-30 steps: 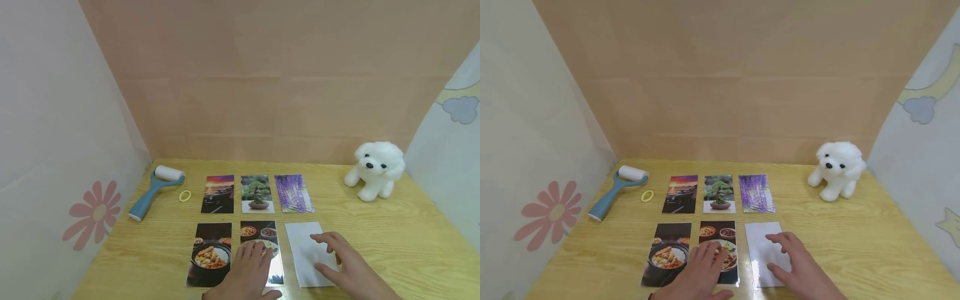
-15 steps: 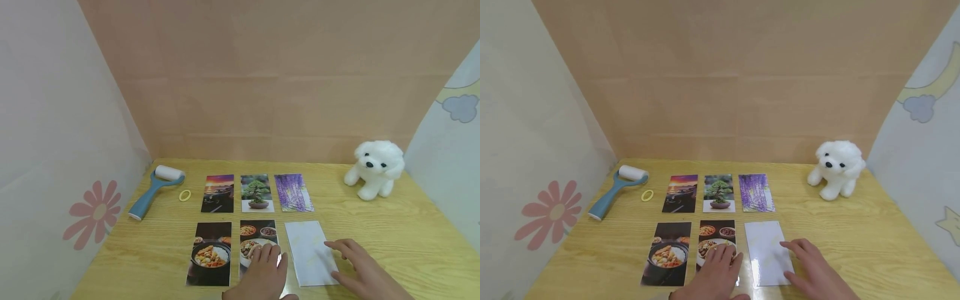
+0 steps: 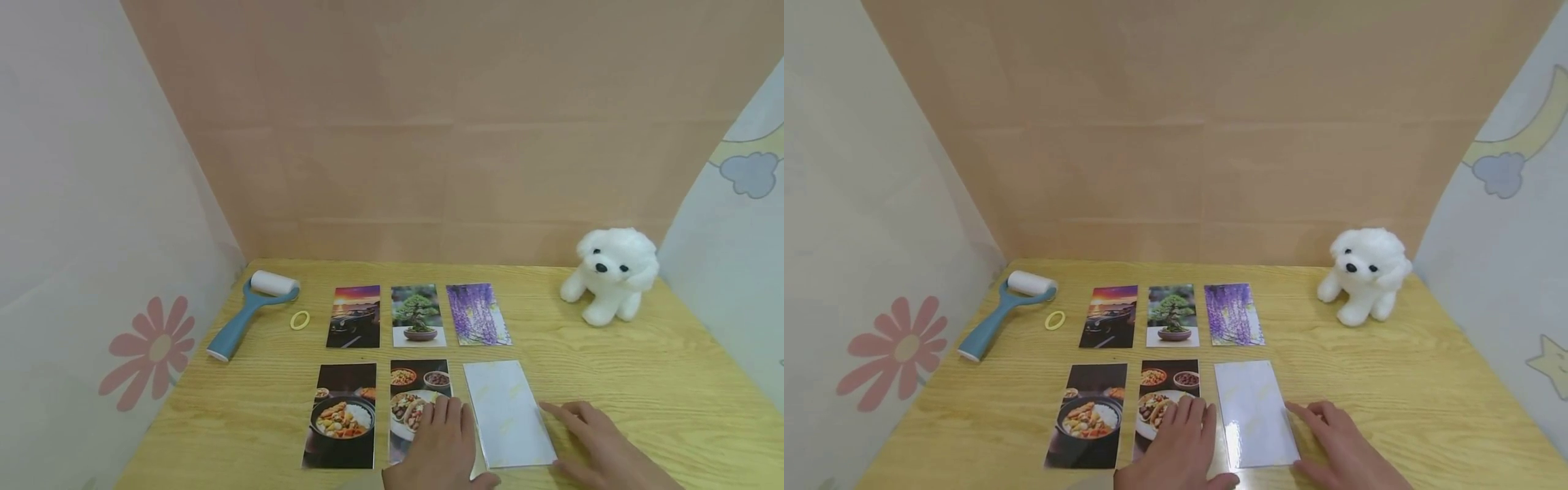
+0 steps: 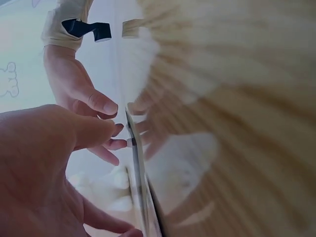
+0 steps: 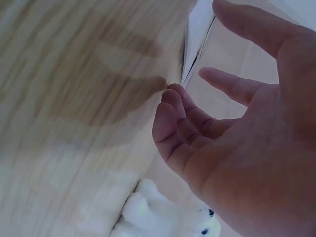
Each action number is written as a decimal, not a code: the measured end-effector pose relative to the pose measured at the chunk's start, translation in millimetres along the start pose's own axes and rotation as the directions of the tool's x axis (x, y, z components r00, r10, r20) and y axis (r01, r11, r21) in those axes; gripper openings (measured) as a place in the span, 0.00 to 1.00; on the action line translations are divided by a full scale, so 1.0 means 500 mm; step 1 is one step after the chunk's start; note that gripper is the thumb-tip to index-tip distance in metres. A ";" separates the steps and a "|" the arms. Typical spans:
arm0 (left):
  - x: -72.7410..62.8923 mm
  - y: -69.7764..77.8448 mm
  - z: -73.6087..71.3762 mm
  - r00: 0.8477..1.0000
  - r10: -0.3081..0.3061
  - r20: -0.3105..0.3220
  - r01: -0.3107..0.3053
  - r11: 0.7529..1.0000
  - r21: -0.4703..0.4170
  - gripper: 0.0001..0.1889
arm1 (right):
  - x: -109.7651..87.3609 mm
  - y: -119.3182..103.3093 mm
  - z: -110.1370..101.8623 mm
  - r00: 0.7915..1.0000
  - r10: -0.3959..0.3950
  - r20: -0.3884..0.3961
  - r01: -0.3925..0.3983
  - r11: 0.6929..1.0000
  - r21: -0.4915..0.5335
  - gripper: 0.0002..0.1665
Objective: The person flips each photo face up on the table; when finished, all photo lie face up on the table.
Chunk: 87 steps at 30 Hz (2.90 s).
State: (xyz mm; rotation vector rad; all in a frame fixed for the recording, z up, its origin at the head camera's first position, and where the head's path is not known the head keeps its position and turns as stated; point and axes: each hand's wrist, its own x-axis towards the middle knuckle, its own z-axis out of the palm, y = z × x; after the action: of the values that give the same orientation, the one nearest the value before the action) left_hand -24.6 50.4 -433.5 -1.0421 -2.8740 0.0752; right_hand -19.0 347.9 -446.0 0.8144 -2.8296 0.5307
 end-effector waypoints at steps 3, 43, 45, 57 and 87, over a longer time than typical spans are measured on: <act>0.014 0.006 -0.002 0.994 -0.058 0.096 0.066 0.994 -0.082 0.51 | -0.002 0.005 0.001 1.000 0.009 0.028 -0.008 1.000 -0.015 0.49; 0.058 0.036 0.000 0.934 -0.183 0.307 0.208 0.977 -0.048 0.56 | 0.017 -0.004 -0.004 0.971 0.065 0.229 -0.086 0.993 0.080 0.51; 0.059 0.035 -0.001 0.930 -0.179 0.321 0.211 0.975 -0.067 0.56 | 0.019 -0.005 -0.006 0.967 0.080 0.242 -0.102 0.991 0.081 0.52; 0.058 0.032 -0.002 0.945 -0.128 0.299 0.179 0.972 -0.149 0.53 | 0.023 -0.005 -0.006 0.969 0.072 0.234 -0.089 0.994 0.064 0.50; 0.063 0.035 -0.030 0.995 -0.093 0.026 0.090 0.799 -0.594 0.52 | 0.063 -0.073 -0.034 0.873 0.345 0.346 -0.462 0.813 0.354 0.29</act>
State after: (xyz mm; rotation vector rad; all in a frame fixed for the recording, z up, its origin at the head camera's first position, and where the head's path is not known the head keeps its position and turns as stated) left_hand -35.8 84.3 -417.7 -0.9518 -2.9958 -0.8954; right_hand -25.0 310.2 -412.4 0.3289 -3.2056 1.2298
